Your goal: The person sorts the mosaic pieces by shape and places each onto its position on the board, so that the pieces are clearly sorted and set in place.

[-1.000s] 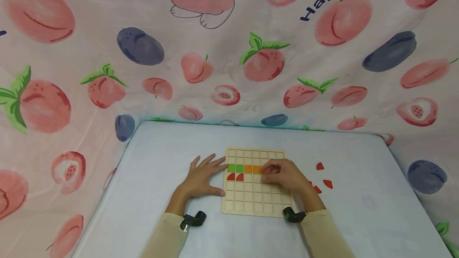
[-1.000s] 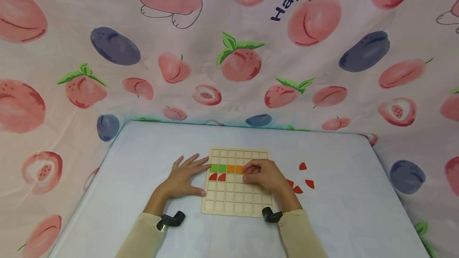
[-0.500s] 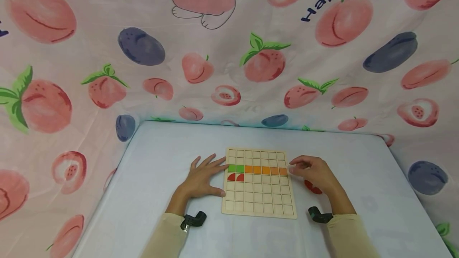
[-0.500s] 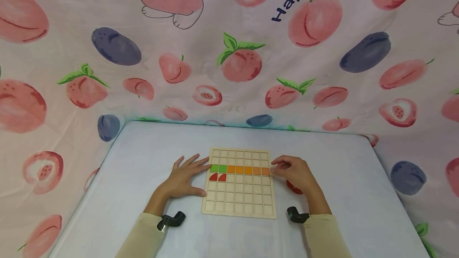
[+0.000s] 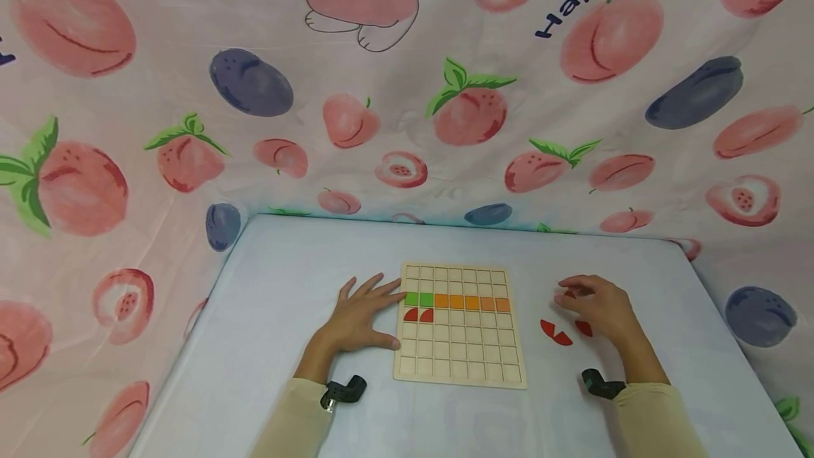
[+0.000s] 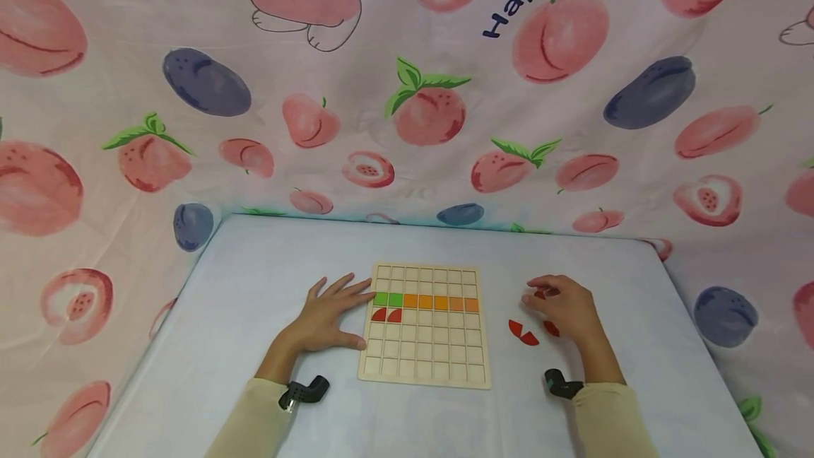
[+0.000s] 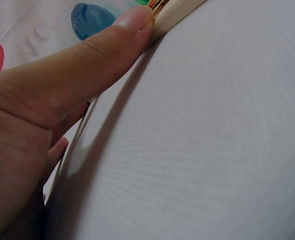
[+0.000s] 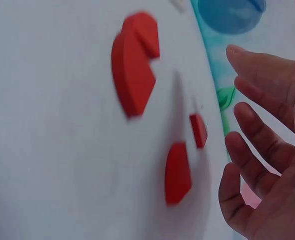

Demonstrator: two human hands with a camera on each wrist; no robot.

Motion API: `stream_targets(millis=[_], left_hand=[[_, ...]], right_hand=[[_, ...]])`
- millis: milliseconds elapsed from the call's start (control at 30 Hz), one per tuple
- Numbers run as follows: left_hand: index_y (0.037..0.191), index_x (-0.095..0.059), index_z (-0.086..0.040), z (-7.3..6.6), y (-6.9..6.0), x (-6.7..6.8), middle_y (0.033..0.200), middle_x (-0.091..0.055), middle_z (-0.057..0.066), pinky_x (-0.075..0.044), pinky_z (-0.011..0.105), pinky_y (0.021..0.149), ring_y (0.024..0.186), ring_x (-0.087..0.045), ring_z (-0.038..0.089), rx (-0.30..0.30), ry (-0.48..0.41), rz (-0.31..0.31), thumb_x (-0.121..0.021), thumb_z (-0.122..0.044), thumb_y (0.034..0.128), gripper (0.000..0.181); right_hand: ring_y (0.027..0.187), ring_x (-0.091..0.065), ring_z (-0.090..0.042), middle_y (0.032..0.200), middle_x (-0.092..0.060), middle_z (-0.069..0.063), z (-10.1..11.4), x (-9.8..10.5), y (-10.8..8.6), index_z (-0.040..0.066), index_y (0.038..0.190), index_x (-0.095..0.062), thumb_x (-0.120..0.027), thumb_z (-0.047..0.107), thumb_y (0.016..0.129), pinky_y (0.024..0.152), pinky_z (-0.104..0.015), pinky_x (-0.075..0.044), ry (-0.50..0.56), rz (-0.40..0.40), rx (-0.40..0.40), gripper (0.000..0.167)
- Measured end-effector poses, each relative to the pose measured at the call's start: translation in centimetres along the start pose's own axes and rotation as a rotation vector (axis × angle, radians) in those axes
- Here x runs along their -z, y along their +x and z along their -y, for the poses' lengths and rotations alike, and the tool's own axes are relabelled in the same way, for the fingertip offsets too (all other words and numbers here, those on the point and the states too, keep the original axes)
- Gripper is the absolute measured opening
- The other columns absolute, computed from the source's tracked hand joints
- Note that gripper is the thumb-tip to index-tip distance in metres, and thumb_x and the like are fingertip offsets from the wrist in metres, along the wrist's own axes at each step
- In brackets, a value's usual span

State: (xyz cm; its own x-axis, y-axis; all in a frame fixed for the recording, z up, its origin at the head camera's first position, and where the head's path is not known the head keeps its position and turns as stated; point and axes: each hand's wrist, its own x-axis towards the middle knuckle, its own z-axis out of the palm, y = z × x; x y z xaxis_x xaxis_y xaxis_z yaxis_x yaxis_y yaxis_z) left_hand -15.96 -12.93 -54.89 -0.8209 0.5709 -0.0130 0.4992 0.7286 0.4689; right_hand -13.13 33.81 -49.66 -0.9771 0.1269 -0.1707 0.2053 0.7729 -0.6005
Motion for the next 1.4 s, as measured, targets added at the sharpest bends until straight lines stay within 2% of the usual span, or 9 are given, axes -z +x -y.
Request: stream_targets(millis=[233, 400, 633, 767, 1067, 1400], left_hand=[[0.154, -0.047, -0.033, -0.1, 0.0, 0.1, 0.167, -0.032, -0.012, -0.002, 0.064, 0.124, 0.16, -0.016, 0.025, 0.004, -0.001, 0.002, -0.079, -0.072, 0.0705, 0.097], [0.153, -0.047, -0.033, -0.1, 0.0, 0.1, 0.167, -0.033, -0.012, -0.003, 0.064, 0.124, 0.159, -0.017, 0.025, 0.006, -0.001, 0.0, -0.08, -0.07, 0.0707, 0.097], [0.153, -0.048, -0.032, -0.2, 0.0, 0.1, 0.167, -0.033, -0.012, -0.003, 0.064, 0.124, 0.159, -0.017, 0.026, 0.001, 0.003, -0.002, -0.08, -0.071, 0.0706, 0.097], [0.153, -0.048, -0.032, -0.2, 0.0, 0.2, 0.167, -0.033, -0.011, -0.003, 0.065, 0.124, 0.159, -0.017, 0.026, 0.002, -0.001, -0.003, -0.081, -0.07, 0.0704, 0.097], [0.154, -0.048, -0.032, -0.3, -0.1, 0.3, 0.167, -0.033, -0.011, -0.003, 0.065, 0.124, 0.159, -0.017, 0.027, 0.001, 0.0, 0.001, -0.081, -0.069, 0.071, 0.097], [0.154, -0.047, -0.032, -0.4, -0.1, 0.3, 0.167, -0.032, -0.011, -0.003, 0.065, 0.124, 0.159, -0.016, 0.026, 0.013, -0.003, 0.007, -0.08, -0.07, 0.0709, 0.097]], right_hand=[[0.116, -0.054, -0.037, 0.128, -0.063, -0.021, -2.2, 0.3, 0.5, 0.012, 0.129, -0.069, -0.074, 0.047, 0.091, 0.078, -0.036, -0.05, -0.052, -0.025, 0.001, 0.052], [0.113, -0.056, -0.036, 0.126, -0.064, -0.023, -3.0, 0.3, 0.5, 0.01, 0.131, -0.068, -0.075, 0.048, 0.091, 0.078, -0.034, -0.049, -0.043, -0.016, 0.005, 0.055], [0.118, -0.053, -0.043, 0.133, -0.059, -0.029, -3.2, 0.2, 0.4, 0.006, 0.134, -0.064, -0.076, 0.039, 0.091, 0.09, -0.052, -0.055, -0.019, 0.035, -0.02, 0.055], [0.118, -0.052, -0.043, 0.133, -0.058, -0.029, -3.3, 0.1, 0.4, 0.006, 0.133, -0.065, -0.076, 0.034, 0.091, 0.091, -0.054, -0.054, -0.019, 0.044, -0.021, 0.051], [0.109, -0.054, -0.038, 0.12, -0.063, -0.023, -3.6, -0.2, 0.8, 0.007, 0.12, -0.067, -0.078, 0.039, 0.089, 0.082, -0.043, -0.052, -0.055, 0.024, -0.032, 0.046], [0.102, -0.056, -0.033, 0.111, -0.066, -0.019, -3.7, -0.4, 0.7, 0.008, 0.112, -0.07, -0.079, 0.041, 0.088, 0.075, -0.031, -0.045, -0.078, -0.007, 0.026, 0.042]])
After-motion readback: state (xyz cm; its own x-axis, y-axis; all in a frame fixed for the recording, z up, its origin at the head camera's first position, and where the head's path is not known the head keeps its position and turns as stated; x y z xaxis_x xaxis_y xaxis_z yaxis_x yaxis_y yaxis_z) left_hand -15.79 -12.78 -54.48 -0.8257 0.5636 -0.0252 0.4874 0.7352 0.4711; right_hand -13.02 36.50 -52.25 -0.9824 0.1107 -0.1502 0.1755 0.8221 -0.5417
